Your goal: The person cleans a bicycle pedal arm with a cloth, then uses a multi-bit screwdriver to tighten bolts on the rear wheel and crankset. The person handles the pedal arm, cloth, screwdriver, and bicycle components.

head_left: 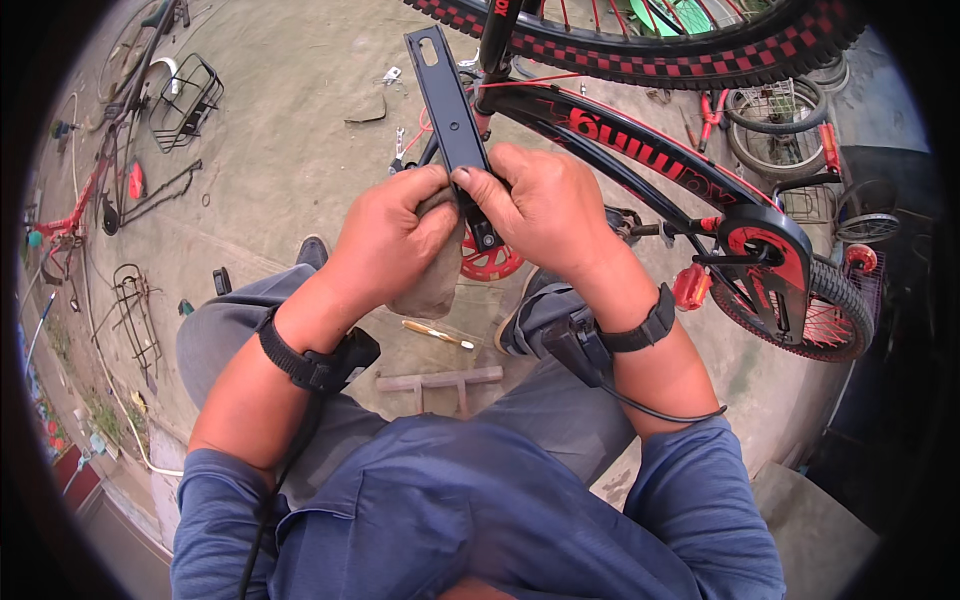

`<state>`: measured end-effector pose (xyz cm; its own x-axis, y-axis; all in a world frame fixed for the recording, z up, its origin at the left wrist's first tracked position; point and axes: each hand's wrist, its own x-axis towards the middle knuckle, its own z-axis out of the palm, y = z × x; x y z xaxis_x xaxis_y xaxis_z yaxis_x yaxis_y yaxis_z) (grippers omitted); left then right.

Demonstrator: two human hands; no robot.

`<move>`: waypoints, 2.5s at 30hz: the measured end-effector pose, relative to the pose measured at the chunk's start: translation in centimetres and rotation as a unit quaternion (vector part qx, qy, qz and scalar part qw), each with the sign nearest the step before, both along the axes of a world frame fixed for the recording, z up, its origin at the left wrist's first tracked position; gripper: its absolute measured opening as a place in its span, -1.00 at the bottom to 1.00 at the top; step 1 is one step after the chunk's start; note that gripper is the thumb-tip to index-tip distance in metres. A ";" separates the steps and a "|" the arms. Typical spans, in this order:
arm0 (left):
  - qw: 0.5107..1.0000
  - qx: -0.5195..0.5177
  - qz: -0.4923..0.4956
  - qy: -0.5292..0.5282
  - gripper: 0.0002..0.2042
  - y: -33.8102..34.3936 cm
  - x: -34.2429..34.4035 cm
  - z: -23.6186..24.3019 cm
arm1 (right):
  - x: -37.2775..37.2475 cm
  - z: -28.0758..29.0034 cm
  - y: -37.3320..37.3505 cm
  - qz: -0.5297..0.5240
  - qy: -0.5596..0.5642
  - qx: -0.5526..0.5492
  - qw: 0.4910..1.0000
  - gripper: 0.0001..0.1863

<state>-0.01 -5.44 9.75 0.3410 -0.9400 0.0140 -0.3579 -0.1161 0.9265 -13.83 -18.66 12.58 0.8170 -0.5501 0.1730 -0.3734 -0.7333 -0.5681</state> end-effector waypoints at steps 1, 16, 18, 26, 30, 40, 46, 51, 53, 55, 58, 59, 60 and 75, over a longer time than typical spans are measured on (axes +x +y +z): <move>0.995 -0.017 0.010 0.095 -0.87 -0.2 0.0 0.1 | 0.0 -0.1 -0.1 -0.003 -0.008 0.022 1.000 -0.60; 0.997 0.005 -0.017 -0.078 -0.78 1.0 1.3 1.8 | -0.7 -0.8 -1.6 -0.040 -0.165 0.248 0.954 -0.63; 0.996 -0.064 -0.040 -0.051 -0.78 0.9 1.2 1.8 | -0.7 -0.8 -1.5 -0.027 -0.175 0.286 0.942 -0.61; 0.978 0.089 -0.115 -0.152 -0.79 0.8 2.7 2.7 | -1.1 -0.4 -1.3 -0.021 -0.158 0.339 0.927 -0.62; 0.989 0.044 -0.082 -0.118 -0.76 0.7 2.5 2.6 | -0.9 -0.5 -0.2 0.004 -0.162 0.378 0.912 -0.63; 0.994 0.099 0.001 0.043 -0.75 0.2 2.9 2.9 | -0.2 -1.9 1.6 0.016 -0.159 0.353 0.922 -0.61; 0.955 0.247 -0.127 -0.102 -0.74 0.3 3.1 2.9 | -0.5 -1.7 1.8 0.014 -0.148 0.238 0.960 -0.62; 0.989 0.146 -0.030 -0.002 -0.73 0.3 3.3 2.5 | -0.5 -1.7 1.9 0.017 -0.136 0.286 0.948 -0.62; 0.980 0.006 0.094 0.174 -0.71 0.3 3.2 2.6 | -0.3 -1.7 1.7 0.021 -0.142 0.285 0.948 -0.63; 0.982 -0.001 0.089 0.166 -0.75 0.6 2.9 3.2 | -0.4 -1.6 1.3 0.014 -0.162 0.274 0.948 -0.65; 0.992 0.117 -0.002 0.052 -0.79 1.2 3.9 4.8 | -0.9 -1.5 1.0 0.036 -0.155 0.301 0.940 -0.66; 0.991 0.124 -0.049 -0.001 -0.80 1.3 4.7 5.3 | -1.1 -1.5 1.0 0.045 -0.155 0.316 0.935 -0.66; 0.982 0.157 -0.092 -0.059 -0.80 1.5 5.5 5.8 | -1.2 -1.6 1.2 0.057 -0.141 0.274 0.950 -0.66; 0.947 0.158 -0.155 -0.233 -0.76 3.8 5.0 3.1 | -3.3 -0.4 0.3 0.009 -0.160 0.343 0.926 -0.71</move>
<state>4.96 -1.64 12.81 0.0747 -0.9761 -0.2040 -0.7821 -0.1843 0.5953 -17.15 -18.39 12.16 0.7943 -0.6071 0.0226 -0.0972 -0.1638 -0.9817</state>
